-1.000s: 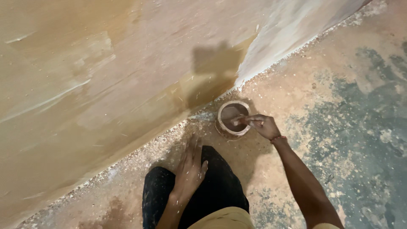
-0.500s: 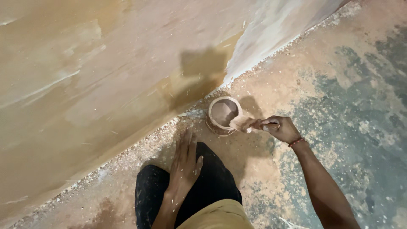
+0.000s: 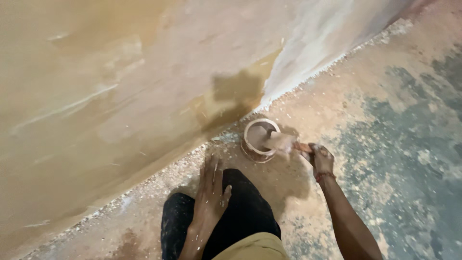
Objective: The person applies a beige plaster-like substance to a wall using a brush, repeatedly dipping the brush into a small container to reload the material. The person uses their left hand to smooth or support the application while working on the lower section of the wall.
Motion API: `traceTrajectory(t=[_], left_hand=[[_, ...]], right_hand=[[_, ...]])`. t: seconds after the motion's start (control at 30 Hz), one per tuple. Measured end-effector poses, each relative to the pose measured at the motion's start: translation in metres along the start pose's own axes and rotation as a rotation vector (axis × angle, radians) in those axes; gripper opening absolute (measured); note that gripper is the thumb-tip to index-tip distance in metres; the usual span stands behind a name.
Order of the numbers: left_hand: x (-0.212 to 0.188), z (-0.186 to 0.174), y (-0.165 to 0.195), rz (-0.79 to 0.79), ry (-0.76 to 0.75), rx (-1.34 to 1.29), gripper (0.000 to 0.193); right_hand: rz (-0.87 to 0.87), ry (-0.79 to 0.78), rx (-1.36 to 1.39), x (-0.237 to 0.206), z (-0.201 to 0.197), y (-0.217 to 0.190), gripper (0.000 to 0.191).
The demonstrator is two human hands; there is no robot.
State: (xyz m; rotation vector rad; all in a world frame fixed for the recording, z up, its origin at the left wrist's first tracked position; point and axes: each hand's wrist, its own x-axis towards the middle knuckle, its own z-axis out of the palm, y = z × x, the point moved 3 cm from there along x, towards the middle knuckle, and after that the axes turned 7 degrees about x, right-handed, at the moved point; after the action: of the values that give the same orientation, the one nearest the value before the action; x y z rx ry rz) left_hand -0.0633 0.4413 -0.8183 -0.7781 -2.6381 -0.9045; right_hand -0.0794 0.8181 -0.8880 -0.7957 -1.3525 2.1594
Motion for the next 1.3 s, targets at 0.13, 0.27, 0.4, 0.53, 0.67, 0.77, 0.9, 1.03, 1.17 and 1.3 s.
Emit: traceTrajectory(t=[0.13,0.27,0.4,0.53,0.67,0.77,0.9,1.03,1.17,1.3], left_hand=[[-0.002,-0.015,-0.008,-0.061,0.039,0.01,0.07],[-0.001,-0.029,-0.018,-0.136,0.012,0.027,0.079],[0.004,-0.055,-0.034,-0.164,0.032,0.14,0.083],[0.012,-0.091,-0.046,-0.172,0.063,0.293,0.084],[0.01,-0.122,-0.052,-0.169,0.142,0.339,0.084],[0.013,-0.14,-0.058,-0.175,0.17,0.381,0.088],[0.021,-0.162,-0.066,-0.199,0.216,0.415,0.091],[0.028,-0.182,-0.068,-0.199,0.253,0.429,0.089],[0.036,-0.196,-0.07,-0.17,0.303,0.469,0.089],[0.046,-0.198,-0.079,-0.199,0.276,0.503,0.092]], right_hand=[[-0.05,0.029,0.033,-0.011,-0.023,-0.005,0.016],[-0.043,0.122,0.091,-0.026,-0.065,-0.018,0.024],[-0.098,-0.034,0.291,-0.038,-0.092,-0.023,0.039],[-0.182,-0.086,0.5,-0.049,-0.1,-0.021,0.045],[-0.034,-0.364,0.265,-0.057,-0.068,-0.021,0.052],[-0.003,-0.476,-0.057,-0.064,-0.013,-0.015,0.046],[-0.239,-0.592,-0.681,-0.095,0.088,0.005,0.045],[-0.51,-1.073,-0.566,-0.15,0.183,0.027,0.047],[-0.444,-0.995,-0.97,-0.153,0.227,0.044,0.032],[-0.465,-0.8,-0.753,-0.121,0.235,0.042,0.031]])
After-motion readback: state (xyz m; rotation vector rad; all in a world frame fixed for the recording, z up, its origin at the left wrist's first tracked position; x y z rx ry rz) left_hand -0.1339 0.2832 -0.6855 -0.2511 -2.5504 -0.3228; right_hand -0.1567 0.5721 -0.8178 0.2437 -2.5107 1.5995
